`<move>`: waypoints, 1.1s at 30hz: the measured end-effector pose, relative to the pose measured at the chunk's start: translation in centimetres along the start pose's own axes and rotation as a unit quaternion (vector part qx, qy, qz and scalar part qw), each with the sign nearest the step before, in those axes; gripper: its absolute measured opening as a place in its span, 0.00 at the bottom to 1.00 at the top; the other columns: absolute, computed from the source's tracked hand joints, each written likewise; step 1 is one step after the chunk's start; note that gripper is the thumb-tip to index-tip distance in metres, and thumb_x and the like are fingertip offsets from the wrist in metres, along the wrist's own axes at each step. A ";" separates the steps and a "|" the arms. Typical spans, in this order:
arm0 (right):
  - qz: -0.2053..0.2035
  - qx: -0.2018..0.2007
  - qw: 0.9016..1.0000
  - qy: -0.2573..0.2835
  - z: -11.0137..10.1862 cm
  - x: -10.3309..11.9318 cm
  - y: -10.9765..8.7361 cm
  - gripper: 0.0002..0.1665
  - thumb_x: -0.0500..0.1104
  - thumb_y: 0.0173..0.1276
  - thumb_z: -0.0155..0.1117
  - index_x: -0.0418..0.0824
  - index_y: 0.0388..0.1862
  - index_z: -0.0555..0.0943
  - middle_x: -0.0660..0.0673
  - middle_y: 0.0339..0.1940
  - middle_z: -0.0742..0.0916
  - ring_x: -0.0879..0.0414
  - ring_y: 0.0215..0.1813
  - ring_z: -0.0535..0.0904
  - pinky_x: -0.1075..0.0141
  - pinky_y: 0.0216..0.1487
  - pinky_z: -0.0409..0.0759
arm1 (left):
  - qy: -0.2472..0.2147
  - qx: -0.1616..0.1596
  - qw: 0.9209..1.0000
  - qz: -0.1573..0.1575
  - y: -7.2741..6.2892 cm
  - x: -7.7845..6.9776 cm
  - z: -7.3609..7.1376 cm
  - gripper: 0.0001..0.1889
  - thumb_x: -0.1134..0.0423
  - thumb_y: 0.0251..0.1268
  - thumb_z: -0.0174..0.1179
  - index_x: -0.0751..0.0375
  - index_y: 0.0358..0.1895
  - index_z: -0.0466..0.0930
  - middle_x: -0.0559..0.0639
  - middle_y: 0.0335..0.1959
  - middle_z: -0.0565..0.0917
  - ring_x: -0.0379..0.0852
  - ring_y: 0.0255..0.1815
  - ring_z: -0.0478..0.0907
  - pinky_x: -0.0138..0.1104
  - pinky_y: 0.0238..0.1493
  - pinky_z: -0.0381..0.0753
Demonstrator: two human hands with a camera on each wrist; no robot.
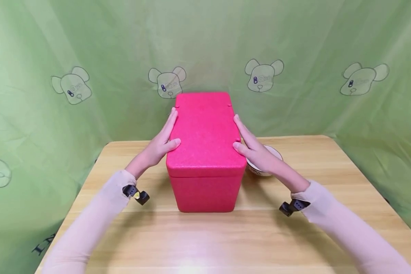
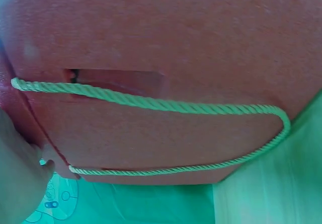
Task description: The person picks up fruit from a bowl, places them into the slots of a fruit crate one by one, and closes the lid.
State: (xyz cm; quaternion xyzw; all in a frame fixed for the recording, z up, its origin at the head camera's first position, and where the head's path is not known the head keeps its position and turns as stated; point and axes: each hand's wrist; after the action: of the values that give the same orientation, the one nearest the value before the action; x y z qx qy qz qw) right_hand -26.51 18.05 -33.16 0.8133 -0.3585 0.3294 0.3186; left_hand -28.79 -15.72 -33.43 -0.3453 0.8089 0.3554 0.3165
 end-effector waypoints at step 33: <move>0.015 0.006 0.984 -0.180 -3.9 -2.2 6.5 0.48 0.62 0.78 0.50 0.48 0.86 0.42 0.50 0.87 0.46 0.49 0.87 0.36 0.43 0.84 0.31 | 0.084 -0.054 0.995 0.018 3.7 3.3 -1.8 0.45 0.39 0.70 0.49 0.53 0.84 0.43 0.48 0.86 0.41 0.47 0.87 0.37 0.51 0.85 0.41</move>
State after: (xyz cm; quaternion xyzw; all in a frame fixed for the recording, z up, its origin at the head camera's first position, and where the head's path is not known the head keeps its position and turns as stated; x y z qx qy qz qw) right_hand -34.02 18.35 -30.74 0.8558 -0.4199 0.1847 0.2389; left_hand -33.99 -16.33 -33.65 -0.3760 0.8182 0.3737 0.2224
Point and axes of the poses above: each hand's wrist, its own y-axis towards the middle knuckle, its own z-axis out of the palm, x = y × z
